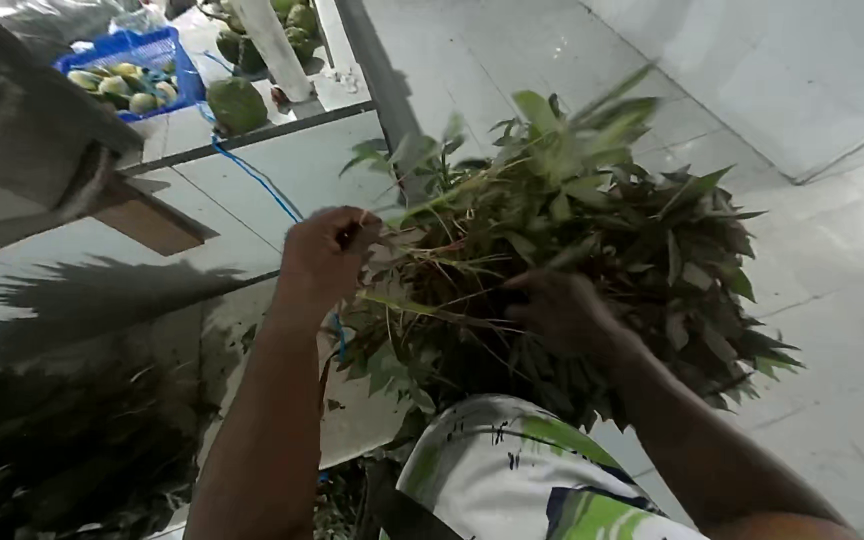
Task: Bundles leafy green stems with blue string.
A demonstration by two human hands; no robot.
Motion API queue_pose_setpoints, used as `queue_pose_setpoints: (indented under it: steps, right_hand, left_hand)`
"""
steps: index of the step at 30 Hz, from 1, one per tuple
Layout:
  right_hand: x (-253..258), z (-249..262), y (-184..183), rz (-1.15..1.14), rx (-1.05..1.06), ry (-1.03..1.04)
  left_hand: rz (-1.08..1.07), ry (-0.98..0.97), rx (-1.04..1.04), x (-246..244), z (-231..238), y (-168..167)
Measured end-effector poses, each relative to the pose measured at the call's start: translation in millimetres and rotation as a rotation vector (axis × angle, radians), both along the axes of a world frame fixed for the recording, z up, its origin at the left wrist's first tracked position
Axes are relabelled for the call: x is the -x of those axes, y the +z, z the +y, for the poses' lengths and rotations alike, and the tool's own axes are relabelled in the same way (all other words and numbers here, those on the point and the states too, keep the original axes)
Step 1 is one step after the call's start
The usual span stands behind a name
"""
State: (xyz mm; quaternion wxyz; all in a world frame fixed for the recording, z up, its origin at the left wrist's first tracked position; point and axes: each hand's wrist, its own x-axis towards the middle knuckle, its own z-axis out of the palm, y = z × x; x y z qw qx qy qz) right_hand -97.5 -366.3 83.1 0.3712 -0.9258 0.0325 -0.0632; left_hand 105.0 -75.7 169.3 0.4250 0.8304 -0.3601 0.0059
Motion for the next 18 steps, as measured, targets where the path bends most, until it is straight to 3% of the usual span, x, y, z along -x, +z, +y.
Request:
queue_pose_setpoints:
  steps: [4, 6, 8, 11, 14, 18]
  right_hand:
    - [3.5, 30.4, -56.8, 0.46, 0.105, 0.286]
    - [13.4, 33.0, -65.0, 0.55, 0.12, 0.358]
    - [21.3, 32.0, -40.7, 0.554, 0.159, 0.384]
    - [26.9, 24.9, 19.7, 0.414, 0.059, 0.391]
    - [27.5, 10.0, 72.4, 0.053, -0.1, 0.442]
    - [21.2, 12.5, 135.6, -0.362, -0.247, 0.386]
  left_hand:
    - [-0.094, -0.077, 0.303, -3.6, 11.0, 37.5]
    - [-0.181, 0.017, 0.098, -7.2, 16.7, 44.7]
    - [-0.2, 0.078, -0.094, -6.9, 20.6, 47.0]
    - [-0.16, -0.006, -0.141, 0.5, 20.8, 48.7]
    - [-0.268, 0.019, -0.172, 15.4, 10.3, 49.6]
    - [-0.389, -0.105, -0.211, 24.9, 8.5, 44.9]
